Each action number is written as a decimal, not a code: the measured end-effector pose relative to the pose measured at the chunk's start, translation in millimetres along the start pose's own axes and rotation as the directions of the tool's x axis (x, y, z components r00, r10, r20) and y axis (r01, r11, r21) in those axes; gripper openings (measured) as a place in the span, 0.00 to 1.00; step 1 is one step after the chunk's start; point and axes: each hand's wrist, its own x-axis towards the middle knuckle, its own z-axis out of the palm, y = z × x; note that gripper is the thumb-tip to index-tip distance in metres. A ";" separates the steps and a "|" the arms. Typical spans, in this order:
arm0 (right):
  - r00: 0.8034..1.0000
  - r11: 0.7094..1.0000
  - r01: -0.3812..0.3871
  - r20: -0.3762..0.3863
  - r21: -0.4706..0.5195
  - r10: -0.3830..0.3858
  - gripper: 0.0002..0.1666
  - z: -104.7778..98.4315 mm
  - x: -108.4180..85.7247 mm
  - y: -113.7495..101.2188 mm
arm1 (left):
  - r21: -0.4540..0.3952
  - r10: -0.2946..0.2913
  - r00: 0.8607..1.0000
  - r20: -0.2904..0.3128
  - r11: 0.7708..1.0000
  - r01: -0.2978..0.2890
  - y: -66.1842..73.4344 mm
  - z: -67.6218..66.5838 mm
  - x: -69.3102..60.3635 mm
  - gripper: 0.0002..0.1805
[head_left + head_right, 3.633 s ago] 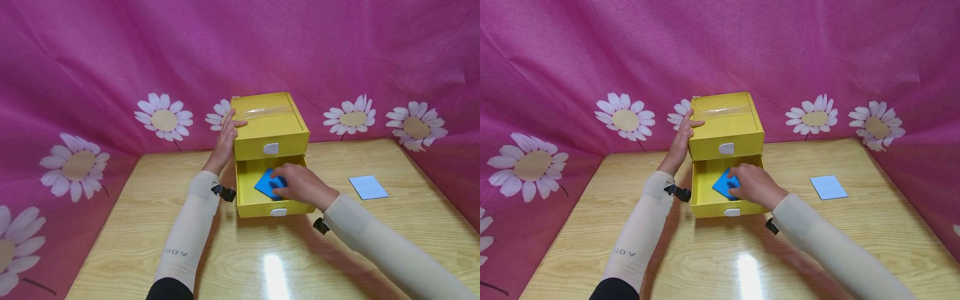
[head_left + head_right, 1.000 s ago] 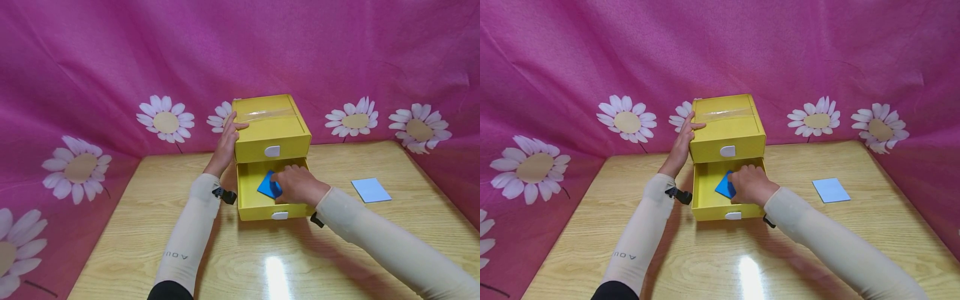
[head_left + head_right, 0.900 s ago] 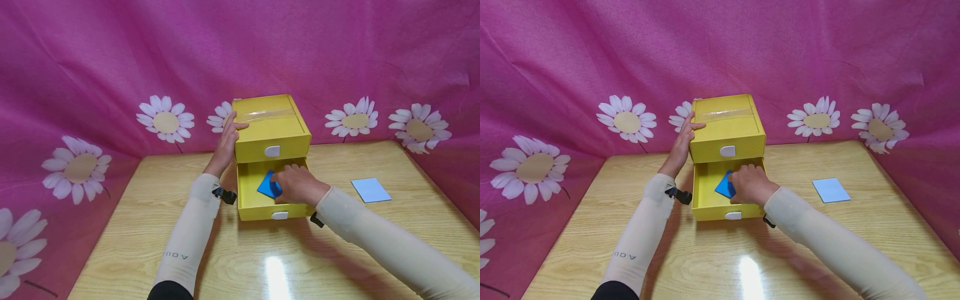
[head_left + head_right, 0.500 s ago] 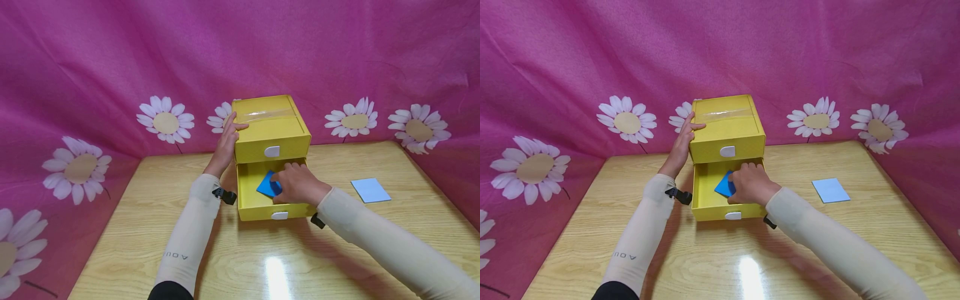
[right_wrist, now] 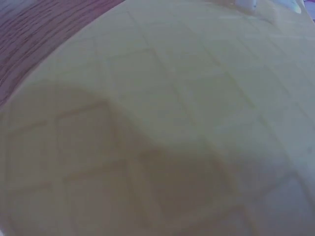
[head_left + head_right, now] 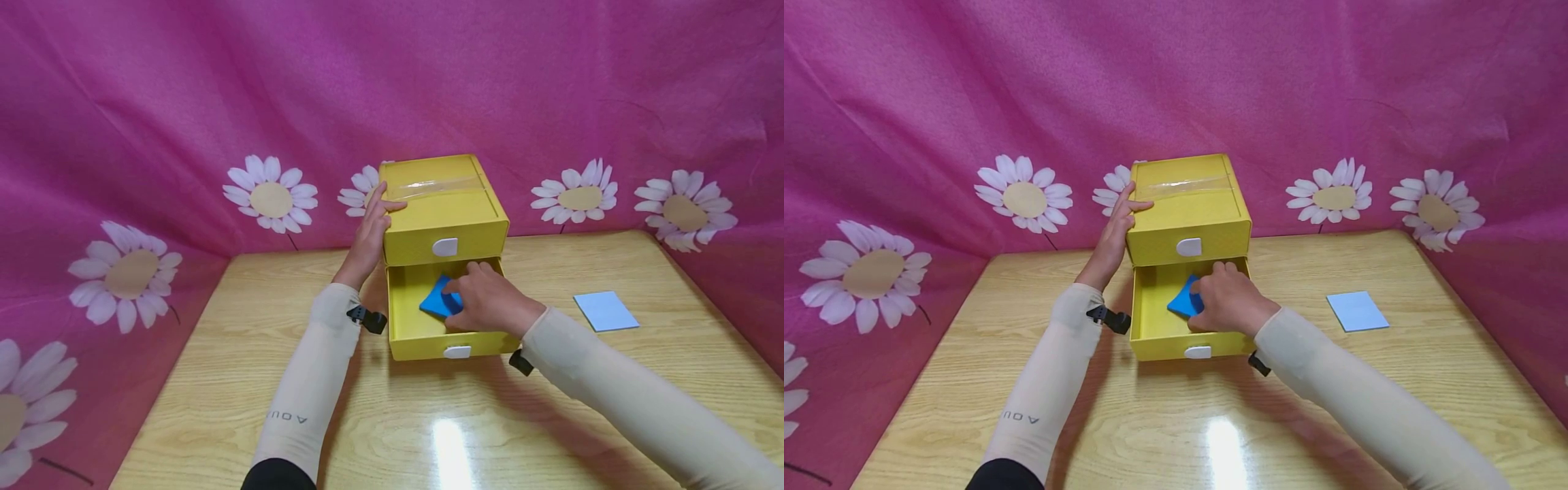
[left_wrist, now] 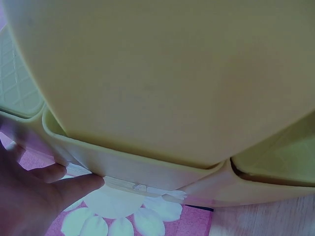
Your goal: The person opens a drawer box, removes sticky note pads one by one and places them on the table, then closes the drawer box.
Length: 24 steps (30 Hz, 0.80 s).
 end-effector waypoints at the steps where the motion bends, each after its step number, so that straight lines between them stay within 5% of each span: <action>1: 1.000 1.000 0.002 -0.004 0.005 -0.002 0.31 -0.1 -0.3 0.5 | 0.001 0.001 1.000 -0.004 1.000 -0.001 -0.6 0.3 0.1 0.25; 24: 0.997 0.991 0.020 -0.078 0.134 -0.009 0.29 -6.2 -12.8 0.8 | 0.011 0.002 1.000 -0.021 1.000 -0.002 1.2 1.9 -0.2 0.26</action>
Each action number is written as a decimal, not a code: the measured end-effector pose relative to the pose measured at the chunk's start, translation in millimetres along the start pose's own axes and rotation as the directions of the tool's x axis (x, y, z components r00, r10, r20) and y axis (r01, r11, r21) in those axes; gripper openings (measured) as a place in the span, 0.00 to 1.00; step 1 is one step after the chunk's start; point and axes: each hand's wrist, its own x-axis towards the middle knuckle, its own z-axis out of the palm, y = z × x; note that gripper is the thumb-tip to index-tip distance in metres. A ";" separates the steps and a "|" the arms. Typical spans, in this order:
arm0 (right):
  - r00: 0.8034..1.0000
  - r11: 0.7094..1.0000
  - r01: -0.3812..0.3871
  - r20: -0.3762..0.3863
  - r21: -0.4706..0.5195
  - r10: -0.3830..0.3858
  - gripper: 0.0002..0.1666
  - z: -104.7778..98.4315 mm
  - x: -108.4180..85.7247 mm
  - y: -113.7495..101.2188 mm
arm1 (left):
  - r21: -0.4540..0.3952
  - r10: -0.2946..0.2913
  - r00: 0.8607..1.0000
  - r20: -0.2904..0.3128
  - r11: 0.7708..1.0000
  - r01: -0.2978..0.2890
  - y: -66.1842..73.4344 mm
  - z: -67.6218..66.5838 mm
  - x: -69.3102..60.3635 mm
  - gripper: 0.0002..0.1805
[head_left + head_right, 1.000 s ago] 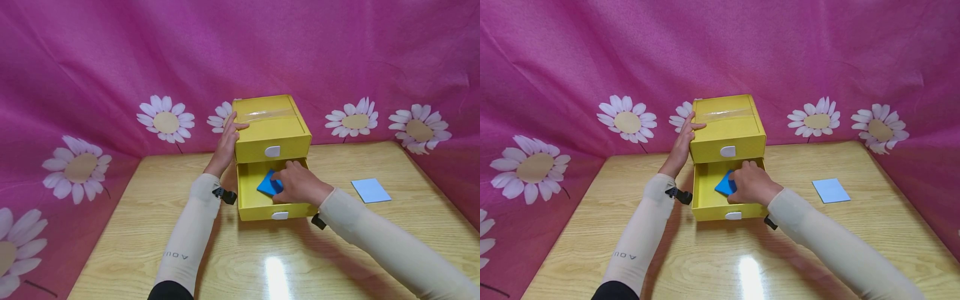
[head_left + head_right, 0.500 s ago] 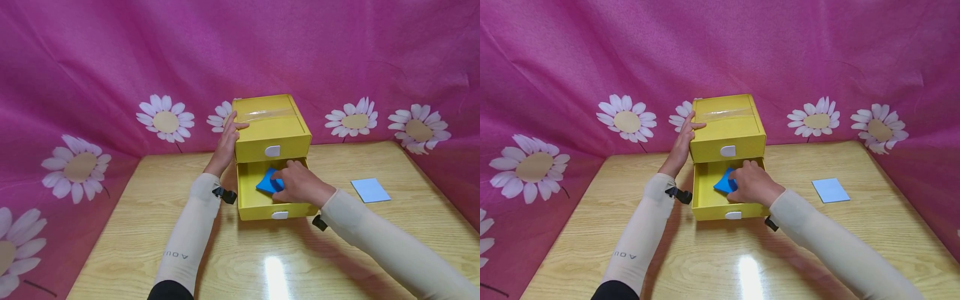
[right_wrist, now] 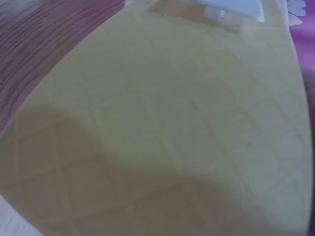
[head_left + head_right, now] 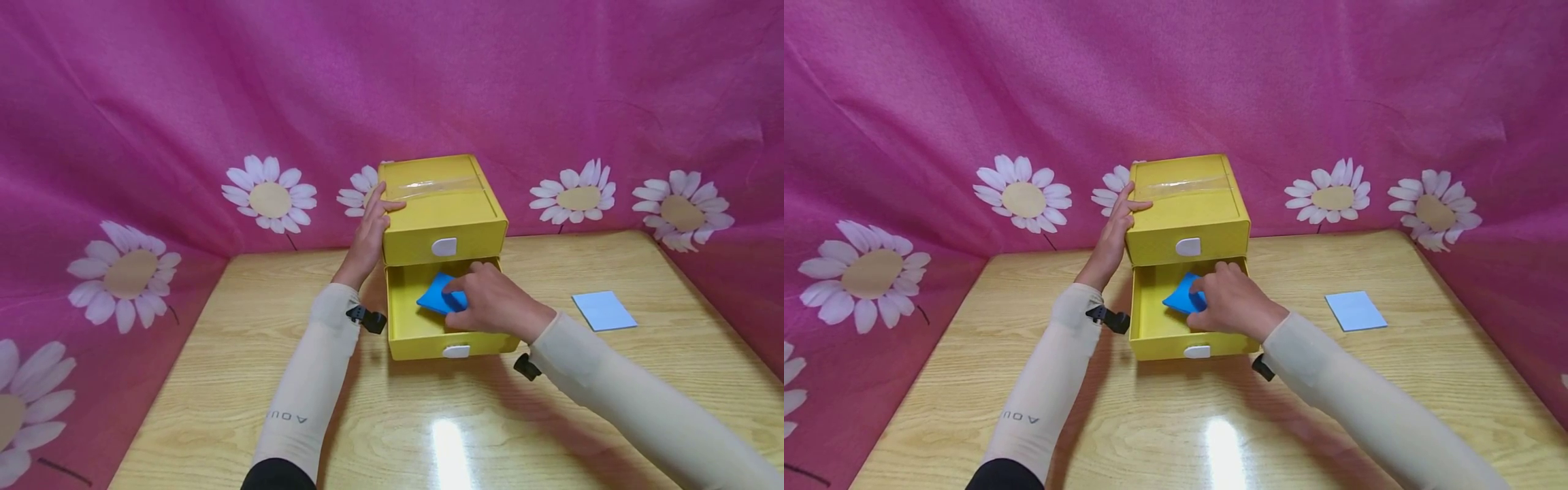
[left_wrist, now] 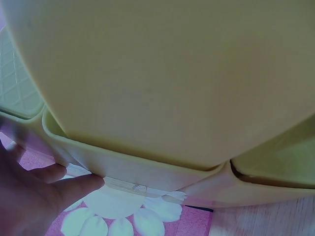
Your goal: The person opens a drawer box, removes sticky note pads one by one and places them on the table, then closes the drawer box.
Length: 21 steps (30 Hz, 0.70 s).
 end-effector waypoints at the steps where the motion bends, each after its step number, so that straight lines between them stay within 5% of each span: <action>1: 1.000 1.000 0.004 -0.004 0.006 -0.004 0.29 -0.4 -0.5 0.1 | 0.000 -0.001 1.000 -0.001 1.000 0.001 0.0 0.0 0.3 0.26; 21: 0.994 0.997 0.058 -0.092 0.048 -0.053 0.19 -7.3 -15.2 2.5 | -0.019 0.000 1.000 0.007 1.000 0.000 -0.6 -0.8 -0.3 0.26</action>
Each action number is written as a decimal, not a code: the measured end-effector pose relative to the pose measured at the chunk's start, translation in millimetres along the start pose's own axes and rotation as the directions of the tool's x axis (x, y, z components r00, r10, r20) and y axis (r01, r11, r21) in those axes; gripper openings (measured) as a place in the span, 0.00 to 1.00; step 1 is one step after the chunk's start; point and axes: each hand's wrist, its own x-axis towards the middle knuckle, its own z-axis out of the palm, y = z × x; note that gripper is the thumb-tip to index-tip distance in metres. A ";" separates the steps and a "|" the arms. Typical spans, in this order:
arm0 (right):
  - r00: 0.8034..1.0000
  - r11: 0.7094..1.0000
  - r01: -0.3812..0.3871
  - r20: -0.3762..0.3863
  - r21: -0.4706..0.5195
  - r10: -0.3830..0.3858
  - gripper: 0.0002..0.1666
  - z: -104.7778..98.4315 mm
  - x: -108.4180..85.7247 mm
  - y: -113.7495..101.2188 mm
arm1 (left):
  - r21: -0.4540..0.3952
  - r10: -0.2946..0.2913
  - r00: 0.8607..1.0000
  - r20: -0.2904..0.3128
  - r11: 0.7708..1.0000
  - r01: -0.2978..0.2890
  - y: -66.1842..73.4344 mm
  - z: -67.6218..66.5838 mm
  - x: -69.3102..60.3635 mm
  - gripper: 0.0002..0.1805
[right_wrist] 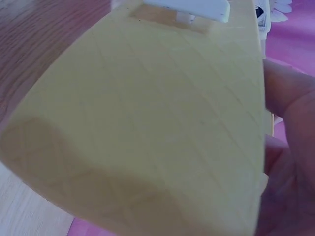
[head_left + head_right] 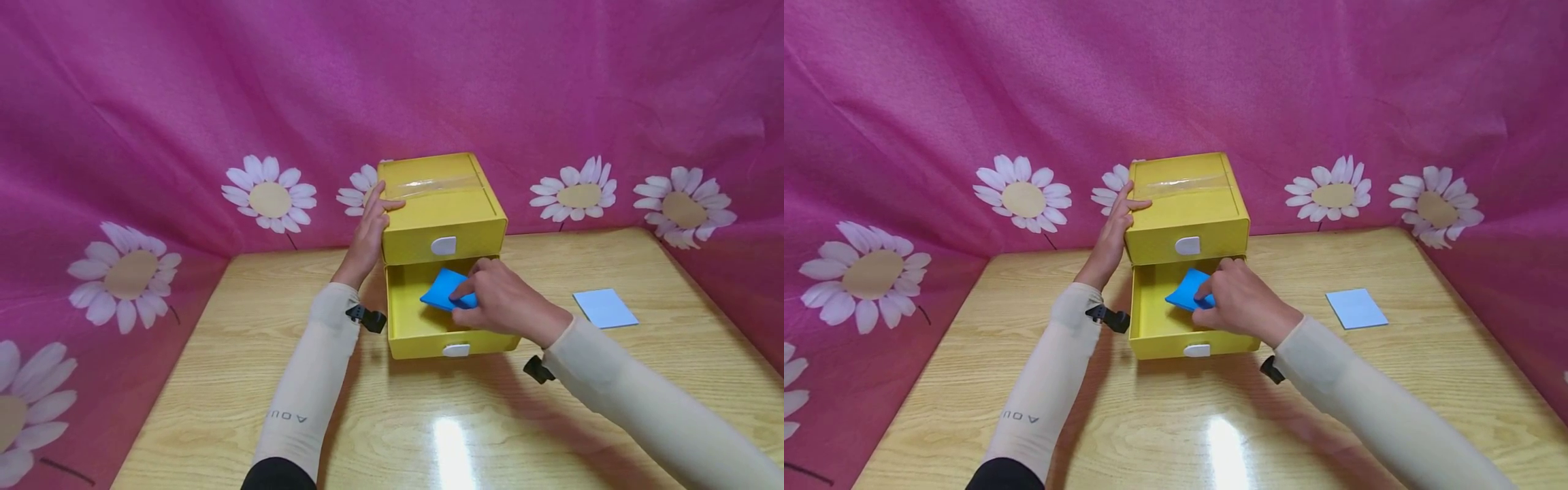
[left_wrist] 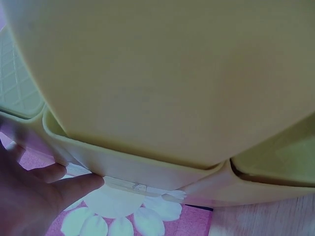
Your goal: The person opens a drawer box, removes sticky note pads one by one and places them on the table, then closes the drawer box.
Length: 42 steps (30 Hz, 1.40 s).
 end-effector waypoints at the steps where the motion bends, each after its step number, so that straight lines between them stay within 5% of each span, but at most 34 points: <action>1: 1.000 1.000 0.001 -0.003 -0.002 -0.001 0.19 -0.6 -0.6 0.1 | 0.000 -0.001 1.000 0.000 1.000 0.001 0.0 0.1 0.0 0.26; 23: 0.998 1.000 0.020 -0.058 0.011 -0.020 0.18 -10.4 -11.7 5.3 | -0.016 -0.012 1.000 0.003 1.000 0.012 2.4 0.1 1.6 0.25; 32: 0.999 1.000 -0.013 -0.049 0.027 0.014 0.19 -14.4 -15.4 6.9 | -0.046 -0.013 1.000 0.028 0.999 0.014 33.5 -2.3 -7.9 0.24; 42: 0.998 0.999 -0.033 -0.052 0.003 0.034 0.20 -19.0 -18.0 10.0 | -0.032 0.008 1.000 -0.002 0.999 -0.008 1.2 1.3 0.8 0.26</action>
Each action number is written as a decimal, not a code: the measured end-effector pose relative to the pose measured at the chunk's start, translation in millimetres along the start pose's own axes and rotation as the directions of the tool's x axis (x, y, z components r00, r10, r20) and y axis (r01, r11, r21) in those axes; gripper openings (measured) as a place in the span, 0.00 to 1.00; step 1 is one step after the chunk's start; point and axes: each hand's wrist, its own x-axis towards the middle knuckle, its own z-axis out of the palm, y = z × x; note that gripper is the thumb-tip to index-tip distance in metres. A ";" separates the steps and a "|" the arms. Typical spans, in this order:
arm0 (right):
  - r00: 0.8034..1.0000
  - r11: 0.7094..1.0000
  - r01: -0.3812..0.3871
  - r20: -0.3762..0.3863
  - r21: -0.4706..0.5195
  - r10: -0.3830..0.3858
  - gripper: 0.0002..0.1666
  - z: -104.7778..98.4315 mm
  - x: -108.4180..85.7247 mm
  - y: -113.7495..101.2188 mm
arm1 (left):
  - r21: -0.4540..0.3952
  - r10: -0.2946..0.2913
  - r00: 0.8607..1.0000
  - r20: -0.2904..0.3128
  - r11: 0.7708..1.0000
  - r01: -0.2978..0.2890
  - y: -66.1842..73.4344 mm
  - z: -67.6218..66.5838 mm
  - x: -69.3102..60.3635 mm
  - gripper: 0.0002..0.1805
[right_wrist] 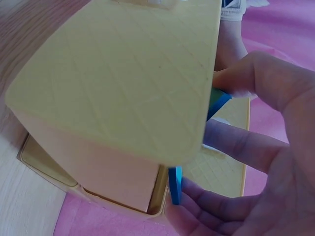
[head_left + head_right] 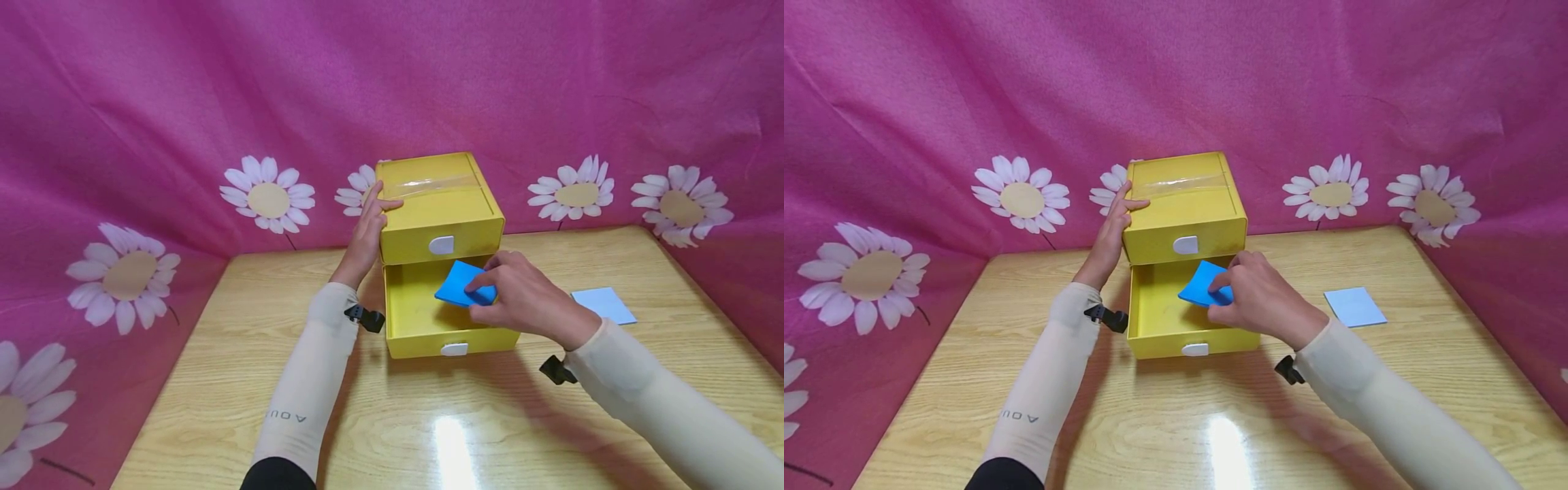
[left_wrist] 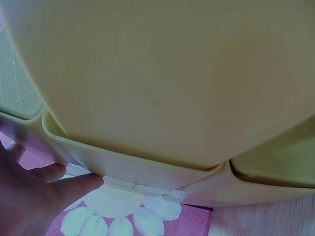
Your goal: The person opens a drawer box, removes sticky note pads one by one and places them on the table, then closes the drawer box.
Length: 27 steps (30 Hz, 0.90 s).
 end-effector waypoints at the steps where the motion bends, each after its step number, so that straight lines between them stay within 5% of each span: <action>1: 1.000 1.000 -0.006 0.002 0.002 0.006 0.20 -0.5 -0.1 0.2 | -0.001 0.002 1.000 0.002 1.000 -0.002 -0.5 0.0 0.1 0.25; 27: 0.993 0.994 -0.110 -0.034 0.014 0.110 0.39 -8.8 -10.9 7.8 | 0.006 0.003 1.000 -0.005 1.000 -0.003 -0.1 0.2 -1.1 0.25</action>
